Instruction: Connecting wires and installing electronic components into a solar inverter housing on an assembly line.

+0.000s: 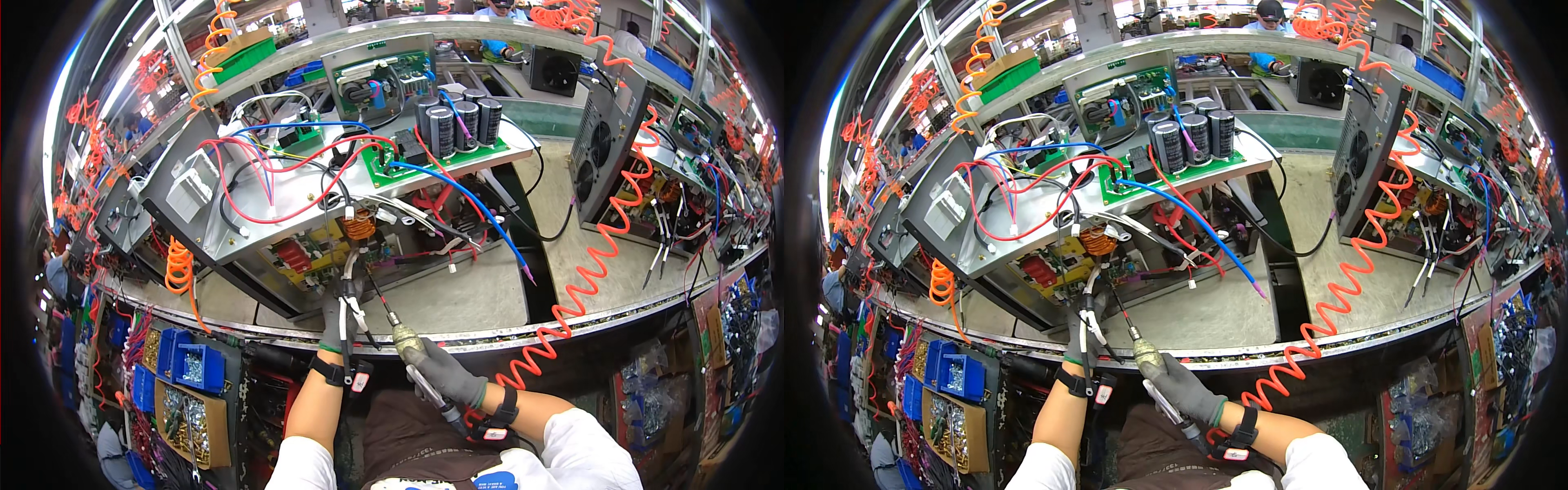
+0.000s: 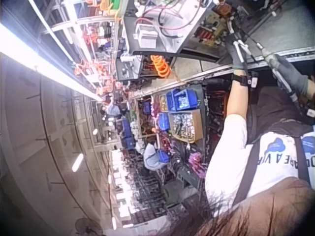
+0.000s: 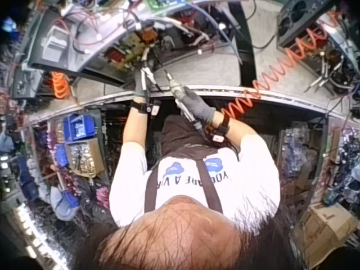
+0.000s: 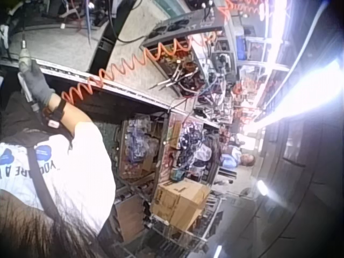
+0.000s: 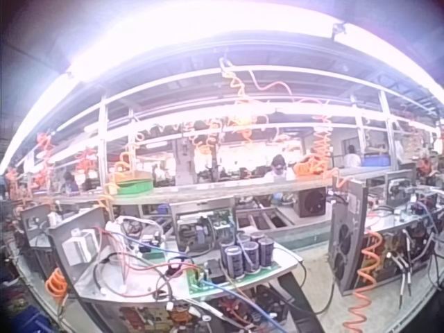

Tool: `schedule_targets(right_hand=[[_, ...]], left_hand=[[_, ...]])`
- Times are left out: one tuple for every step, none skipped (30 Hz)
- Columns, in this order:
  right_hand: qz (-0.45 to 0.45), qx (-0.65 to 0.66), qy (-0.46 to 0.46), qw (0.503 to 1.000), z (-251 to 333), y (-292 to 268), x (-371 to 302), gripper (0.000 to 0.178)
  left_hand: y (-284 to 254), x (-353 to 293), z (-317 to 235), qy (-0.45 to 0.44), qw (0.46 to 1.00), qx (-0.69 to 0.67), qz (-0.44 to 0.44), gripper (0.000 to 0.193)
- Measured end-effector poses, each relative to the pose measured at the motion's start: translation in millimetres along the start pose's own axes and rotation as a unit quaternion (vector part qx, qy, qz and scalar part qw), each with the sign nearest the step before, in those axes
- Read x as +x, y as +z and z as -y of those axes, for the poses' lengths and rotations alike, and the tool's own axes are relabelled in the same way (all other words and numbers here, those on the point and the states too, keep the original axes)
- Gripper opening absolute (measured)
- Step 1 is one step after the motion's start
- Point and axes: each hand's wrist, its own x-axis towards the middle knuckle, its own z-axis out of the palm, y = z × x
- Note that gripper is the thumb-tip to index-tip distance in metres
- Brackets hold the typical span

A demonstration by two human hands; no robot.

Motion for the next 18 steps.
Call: schedule_targets(right_hand=[[0.003, 0.000, 0.000, 1.000, -2, 1, 0, 0.032], [0.005, 0.014, -0.007, 1.000, -5, -1, 1, 0.036], [0.007, 0.028, -0.014, 0.999, -7, -2, 2, 0.041], [0.004, 0.028, -0.016, 0.999, -7, -3, 0, 0.041], [0.002, 0.021, -0.015, 1.000, -6, -2, -2, 0.042], [0.001, 0.013, -0.015, 1.000, -5, -2, -4, 0.042], [0.001, 0.015, -0.014, 1.000, -5, -2, -2, 0.042], [0.003, 0.013, -0.015, 1.000, -4, -2, -1, 0.043], [0.005, 0.010, -0.017, 1.000, -4, -2, -1, 0.043], [0.005, 0.011, -0.016, 1.000, -5, -2, 0, 0.043], [0.006, 0.012, -0.019, 1.000, -7, -3, 2, 0.043], [0.007, 0.012, -0.021, 1.000, -8, -4, 2, 0.043], [0.009, 0.013, -0.021, 1.000, -9, -3, 2, 0.043], [0.011, 0.013, -0.025, 1.000, -10, -3, 2, 0.043], [0.013, 0.013, -0.030, 0.999, -11, -3, 2, 0.043], [0.011, 0.014, -0.030, 0.999, -12, -4, 2, 0.043], [0.010, 0.015, -0.030, 0.999, -13, -5, 2, 0.043], [0.009, 0.015, -0.031, 0.999, -13, -5, 1, 0.044]], left_hand=[[-11, 6, 12, 0.027, 0.998, 0.051, 0.004, 0.017], [-12, 10, 16, 0.052, 0.994, 0.099, 0.013, 0.018], [-12, 10, 20, 0.051, 0.994, 0.099, 0.014, 0.018], [-8, 9, 16, 0.060, 0.994, 0.089, 0.006, 0.018], [-4, 7, 10, 0.068, 0.995, 0.078, -0.003, 0.019], [0, 6, 5, 0.070, 0.995, 0.077, -0.001, 0.019], [1, 5, 2, 0.050, 0.997, 0.058, -0.004, 0.020], [1, 4, 0, 0.031, 0.999, 0.039, -0.007, 0.021], [0, 4, -2, 0.030, 0.999, 0.040, -0.007, 0.021], [-2, 4, -3, 0.005, 0.998, 0.058, -0.004, 0.021], [-3, 4, -5, -0.020, 0.997, 0.076, -0.001, 0.022], [-3, 5, -3, -0.020, 0.997, 0.076, -0.001, 0.022], [-3, 5, -2, -0.009, 0.997, 0.076, -0.006, 0.022], [-4, 5, -1, 0.003, 0.997, 0.076, -0.010, 0.022], [-6, 5, -1, 0.003, 0.997, 0.077, -0.011, 0.022], [-5, 5, -4, 0.000, 0.992, 0.124, -0.002, 0.023], [-4, 6, -6, -0.003, 0.985, 0.171, 0.007, 0.023], [0, 5, -7, -0.004, 0.985, 0.170, 0.008, 0.023]])
